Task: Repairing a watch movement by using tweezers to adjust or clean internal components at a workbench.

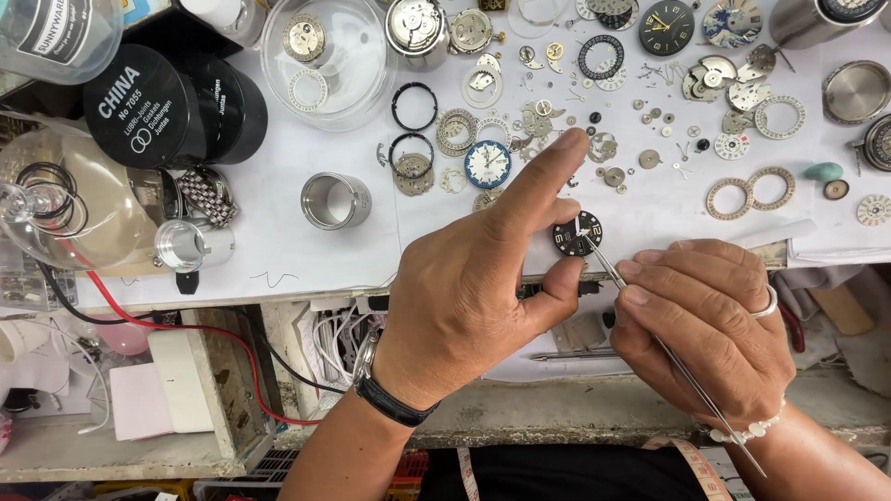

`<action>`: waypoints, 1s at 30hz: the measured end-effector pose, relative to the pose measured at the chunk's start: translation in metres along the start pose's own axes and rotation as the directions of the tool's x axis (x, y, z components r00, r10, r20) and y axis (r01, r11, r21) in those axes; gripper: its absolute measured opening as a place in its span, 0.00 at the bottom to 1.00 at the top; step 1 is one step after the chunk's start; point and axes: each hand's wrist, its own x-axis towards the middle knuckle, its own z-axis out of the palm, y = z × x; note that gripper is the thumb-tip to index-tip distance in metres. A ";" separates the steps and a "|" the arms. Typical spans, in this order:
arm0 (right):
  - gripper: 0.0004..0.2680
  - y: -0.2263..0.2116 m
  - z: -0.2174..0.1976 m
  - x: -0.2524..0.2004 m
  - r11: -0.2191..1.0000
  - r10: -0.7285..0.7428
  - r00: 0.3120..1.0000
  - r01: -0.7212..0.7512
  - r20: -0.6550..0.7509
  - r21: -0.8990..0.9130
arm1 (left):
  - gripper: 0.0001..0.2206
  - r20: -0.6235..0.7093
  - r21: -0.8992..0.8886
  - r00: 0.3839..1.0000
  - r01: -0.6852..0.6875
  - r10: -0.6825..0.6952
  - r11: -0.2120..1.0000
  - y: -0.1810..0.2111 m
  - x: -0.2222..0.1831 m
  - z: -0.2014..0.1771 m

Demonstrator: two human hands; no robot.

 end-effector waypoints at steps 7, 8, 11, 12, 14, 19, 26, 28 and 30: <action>0.05 -0.001 -0.004 0.001 1.000 -0.003 1.000 0.003 0.019 -0.008 | 0.35 -0.035 0.007 0.999 -0.038 0.038 0.999 0.000 0.000 0.000; 0.05 -0.001 -0.005 0.002 1.000 0.006 0.999 -0.006 0.035 0.002 | 0.35 -0.039 0.000 0.999 -0.035 0.035 0.999 0.000 0.001 0.000; 0.05 0.000 -0.005 0.001 1.000 -0.004 0.999 0.004 0.036 0.016 | 0.35 -0.048 0.014 0.998 -0.033 0.034 0.999 0.000 0.000 0.001; 0.05 0.000 -0.005 0.001 1.000 -0.003 0.999 0.003 0.036 0.014 | 0.35 -0.047 0.013 0.998 -0.035 0.035 0.999 -0.001 0.000 0.001; 0.04 -0.002 -0.006 0.001 1.000 0.019 0.999 -0.020 0.043 0.020 | 0.36 -0.054 0.010 0.997 -0.048 0.048 0.999 -0.002 0.000 0.002; 0.05 0.000 -0.008 -0.001 0.999 0.024 0.997 -0.026 0.074 0.025 | 0.36 -0.044 0.001 0.998 -0.042 0.042 0.999 -0.003 -0.001 0.003; 0.05 0.000 -0.010 -0.002 0.999 0.025 0.995 -0.027 0.099 0.021 | 0.36 -0.043 0.003 0.998 -0.044 0.044 0.999 -0.002 0.001 0.000; 0.05 0.000 -0.010 -0.002 0.999 0.023 0.995 -0.026 0.101 0.025 | 0.37 -0.044 0.006 0.998 -0.034 0.034 0.999 -0.002 0.000 0.002; 0.05 0.001 -0.010 -0.002 0.999 0.022 0.995 -0.025 0.102 0.031 | 0.37 -0.045 0.010 0.999 -0.023 0.024 1.000 -0.003 -0.001 0.001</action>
